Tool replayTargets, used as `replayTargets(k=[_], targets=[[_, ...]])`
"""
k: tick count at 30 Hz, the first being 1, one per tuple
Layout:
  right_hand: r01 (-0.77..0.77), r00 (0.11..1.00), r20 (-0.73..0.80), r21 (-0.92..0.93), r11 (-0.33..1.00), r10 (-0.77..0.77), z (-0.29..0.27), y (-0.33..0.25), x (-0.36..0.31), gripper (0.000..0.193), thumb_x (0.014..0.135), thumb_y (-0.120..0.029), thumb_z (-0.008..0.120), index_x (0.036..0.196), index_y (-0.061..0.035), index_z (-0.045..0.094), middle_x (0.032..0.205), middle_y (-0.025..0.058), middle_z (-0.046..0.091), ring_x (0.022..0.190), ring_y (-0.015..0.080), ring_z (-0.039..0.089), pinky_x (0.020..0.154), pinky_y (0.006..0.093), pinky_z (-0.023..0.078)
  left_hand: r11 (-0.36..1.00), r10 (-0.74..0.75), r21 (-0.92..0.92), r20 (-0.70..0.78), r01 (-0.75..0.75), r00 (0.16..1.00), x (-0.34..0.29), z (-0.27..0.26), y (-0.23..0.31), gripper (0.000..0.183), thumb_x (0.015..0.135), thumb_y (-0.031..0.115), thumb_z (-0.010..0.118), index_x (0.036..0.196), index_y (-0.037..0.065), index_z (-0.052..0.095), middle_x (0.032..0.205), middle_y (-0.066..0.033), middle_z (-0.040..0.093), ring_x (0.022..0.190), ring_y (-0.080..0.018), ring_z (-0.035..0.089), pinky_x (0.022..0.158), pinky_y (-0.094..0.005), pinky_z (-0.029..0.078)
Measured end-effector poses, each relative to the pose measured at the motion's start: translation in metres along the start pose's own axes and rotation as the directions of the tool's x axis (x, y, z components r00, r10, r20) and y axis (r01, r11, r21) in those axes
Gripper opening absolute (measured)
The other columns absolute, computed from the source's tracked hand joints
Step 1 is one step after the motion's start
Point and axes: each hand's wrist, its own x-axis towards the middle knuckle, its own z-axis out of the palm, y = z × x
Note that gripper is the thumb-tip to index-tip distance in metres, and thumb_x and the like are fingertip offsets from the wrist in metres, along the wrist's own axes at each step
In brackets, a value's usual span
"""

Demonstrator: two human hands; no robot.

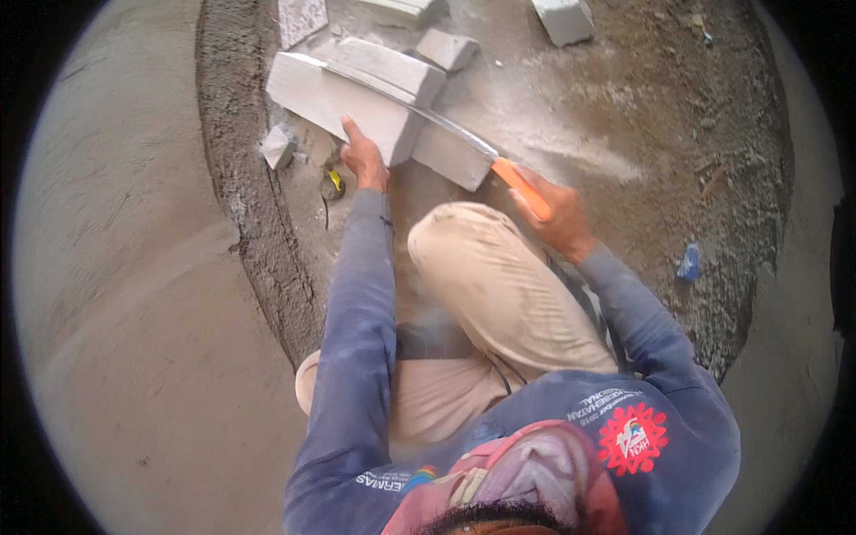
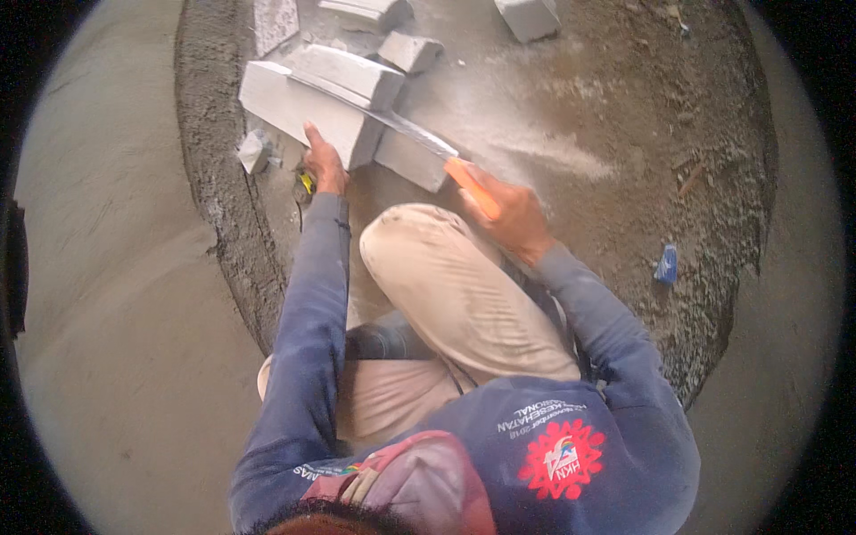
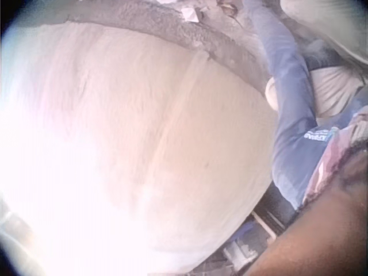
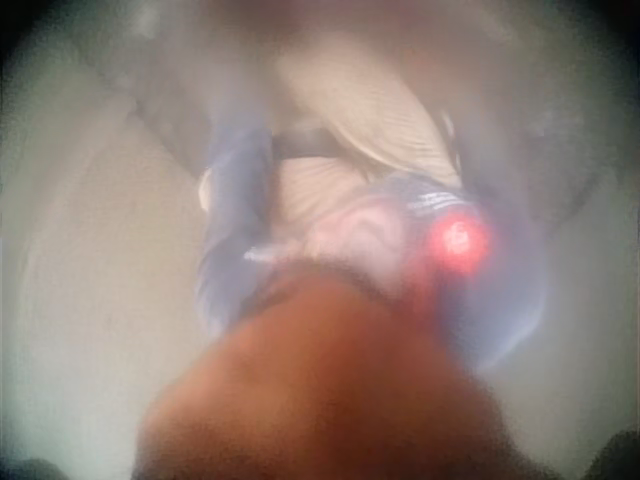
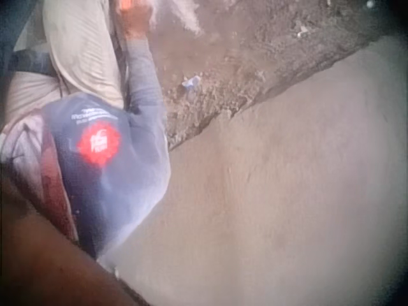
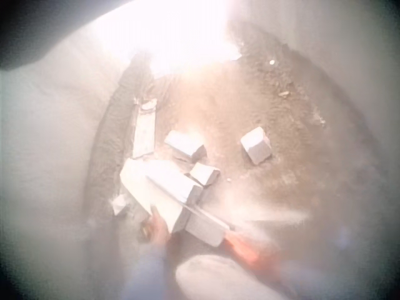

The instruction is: The person measures a white tile with a tape measure, marks it, and uses a hand saw to cut it into smaller pieces. The cut pieces are set aside on the floor.

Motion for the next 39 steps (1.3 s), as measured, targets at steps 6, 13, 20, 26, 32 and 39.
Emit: replayTargets(k=[6,13,20,26,32,39], targets=[[0.019,0.996,0.091,-0.005,1.000,-0.019,0.002,-0.018,0.011,0.051,0.105,-0.026,0.074,0.155,-0.0160,0.067,0.130,0.0157,0.080,0.100,0.0386,0.081,0.080,0.0488,0.065,0.998,-0.018,-0.066,-0.044,0.015,0.999,0.021,-0.019,-0.015,0.116,0.104,0.079,0.058,0.136,-0.032,0.057,0.138,-0.0398,0.067,0.122,-0.0400,0.068,0.107,-0.0487,0.052],[0.166,0.986,-0.024,0.013,0.986,-0.166,0.044,-0.006,0.061,0.051,0.107,-0.024,0.072,0.157,-0.0179,0.065,0.137,0.0129,0.078,0.102,0.0372,0.080,0.079,0.0474,0.065,0.999,0.045,0.013,-0.007,-0.045,0.999,0.010,-0.011,0.004,0.115,0.104,0.078,0.058,0.130,-0.034,0.059,0.128,-0.0395,0.071,0.116,-0.0391,0.068,0.106,-0.0460,0.052],[0.172,0.985,0.033,-0.018,0.985,-0.172,0.013,-0.015,0.011,0.057,0.106,-0.022,0.072,0.162,-0.0173,0.060,0.133,0.0156,0.079,0.095,0.0415,0.080,0.076,0.0495,0.065,1.000,0.010,-0.019,-0.010,-0.010,1.000,0.005,-0.016,-0.003,0.110,0.104,0.077,0.060,0.118,-0.031,0.065,0.116,-0.0375,0.073,0.107,-0.0405,0.070,0.103,-0.0501,0.053],[0.018,1.000,-0.012,0.031,0.999,-0.018,0.019,-0.019,0.016,0.056,0.105,-0.023,0.075,0.159,-0.0159,0.062,0.129,0.0186,0.080,0.102,0.0421,0.080,0.081,0.0473,0.066,1.000,0.020,0.024,-0.108,-0.018,0.994,0.027,-0.005,-0.014,0.110,0.105,0.076,0.060,0.125,-0.031,0.062,0.123,-0.0403,0.072,0.112,-0.0424,0.071,0.105,-0.0508,0.053],[0.028,0.999,0.025,0.046,0.999,-0.029,-0.008,-0.009,0.016,0.054,0.103,-0.028,0.078,0.152,-0.0115,0.067,0.120,0.0197,0.082,0.099,0.0436,0.080,0.083,0.0485,0.065,0.997,-0.032,-0.068,-0.041,0.030,0.999,0.016,-0.010,-0.001,0.114,0.104,0.077,0.060,0.134,-0.033,0.056,0.132,-0.0374,0.069,0.117,-0.0388,0.067,0.105,-0.0469,0.053],[0.060,0.998,0.020,0.033,0.998,-0.061,0.014,0.008,0.086,0.056,0.103,-0.032,0.077,0.154,-0.0113,0.066,0.124,0.0192,0.081,0.104,0.0425,0.080,0.086,0.0488,0.066,0.999,0.010,-0.047,-0.061,-0.013,0.998,0.022,0.017,-0.002,0.111,0.104,0.077,0.061,0.129,-0.031,0.060,0.131,-0.0378,0.070,0.113,-0.0375,0.069,0.100,-0.0482,0.056]])
